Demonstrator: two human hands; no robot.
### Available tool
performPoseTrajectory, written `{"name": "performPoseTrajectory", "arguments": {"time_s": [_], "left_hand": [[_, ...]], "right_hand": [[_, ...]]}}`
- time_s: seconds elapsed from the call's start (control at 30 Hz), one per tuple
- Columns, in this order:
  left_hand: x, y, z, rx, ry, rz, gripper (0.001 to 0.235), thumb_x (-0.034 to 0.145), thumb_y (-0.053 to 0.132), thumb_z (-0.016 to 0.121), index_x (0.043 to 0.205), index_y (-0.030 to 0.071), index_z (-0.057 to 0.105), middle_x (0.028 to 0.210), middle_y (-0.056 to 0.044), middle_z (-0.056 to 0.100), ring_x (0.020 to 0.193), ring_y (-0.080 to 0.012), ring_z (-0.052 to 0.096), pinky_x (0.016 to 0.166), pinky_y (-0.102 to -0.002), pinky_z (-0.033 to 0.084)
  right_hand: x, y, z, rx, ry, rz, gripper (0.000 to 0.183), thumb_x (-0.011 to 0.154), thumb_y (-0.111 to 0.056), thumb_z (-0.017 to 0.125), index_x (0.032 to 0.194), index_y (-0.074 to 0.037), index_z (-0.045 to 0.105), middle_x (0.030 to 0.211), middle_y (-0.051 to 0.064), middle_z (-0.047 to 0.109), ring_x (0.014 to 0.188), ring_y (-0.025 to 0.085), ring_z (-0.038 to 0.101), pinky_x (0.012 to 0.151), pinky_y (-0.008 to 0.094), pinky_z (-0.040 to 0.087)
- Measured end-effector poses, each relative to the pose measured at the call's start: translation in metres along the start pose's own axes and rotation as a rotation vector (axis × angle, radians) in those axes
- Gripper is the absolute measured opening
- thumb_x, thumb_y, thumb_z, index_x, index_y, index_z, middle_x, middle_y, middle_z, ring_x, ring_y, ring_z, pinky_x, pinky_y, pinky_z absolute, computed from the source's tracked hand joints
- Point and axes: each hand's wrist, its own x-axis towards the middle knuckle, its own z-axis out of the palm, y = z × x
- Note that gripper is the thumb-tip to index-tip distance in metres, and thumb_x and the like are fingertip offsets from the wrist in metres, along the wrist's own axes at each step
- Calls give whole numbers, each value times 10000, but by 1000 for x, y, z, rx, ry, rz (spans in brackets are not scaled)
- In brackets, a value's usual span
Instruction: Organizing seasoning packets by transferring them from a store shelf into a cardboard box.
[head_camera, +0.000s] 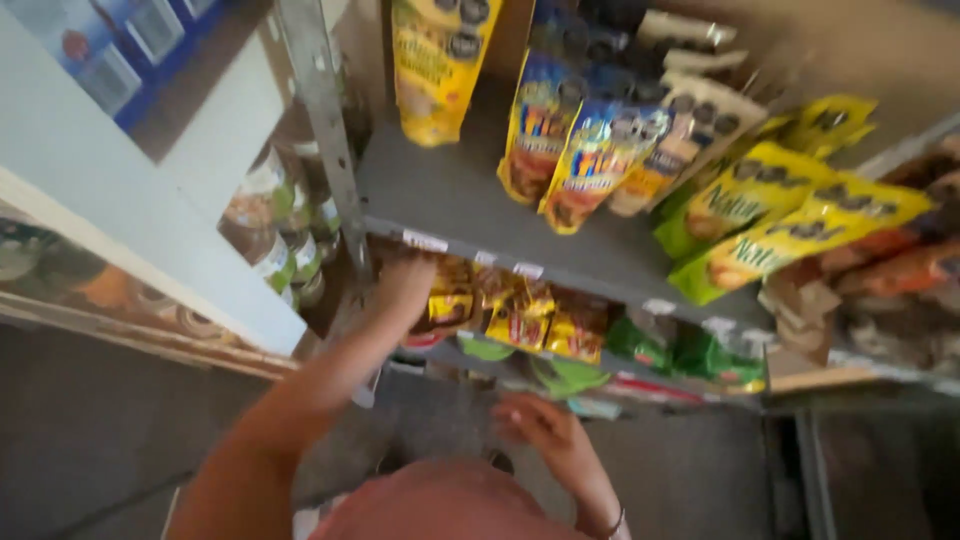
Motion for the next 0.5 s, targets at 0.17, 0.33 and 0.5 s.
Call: {"name": "performPoseTrajectory", "arguments": {"time_s": [0.17, 0.33, 0.5], "left_hand": [[-37, 31, -13, -212, -424, 7, 98, 848, 86, 704, 776, 123, 759, 720, -37, 695, 699, -272, 674, 546, -372, 534], [-31, 44, 32, -134, -872, 121, 267, 962, 349, 610, 1043, 172, 793, 1013, -25, 767, 948, -268, 715, 761, -367, 553], [-25, 41, 31, -275, -1033, -174, 386, 986, 291, 576, 1326, 146, 688, 1371, -70, 663, 1255, -299, 629, 1000, -401, 524]], "right_hand": [[33, 13, -10, -628, 71, -285, 391, 910, -216, 719, 1275, -79, 686, 1214, 102, 758, 1053, 237, 728, 883, 370, 577], [69, -9, 22, -1076, -163, -629, 751, 869, -141, 752, 1542, -131, 420, 1611, 145, 414, 1259, 368, 621, 916, 480, 577], [130, 35, 36, -1342, -176, -919, 993, 784, -266, 900, 1566, -31, 336, 1608, 219, 387, 1130, 375, 670, 825, 428, 597]]}}
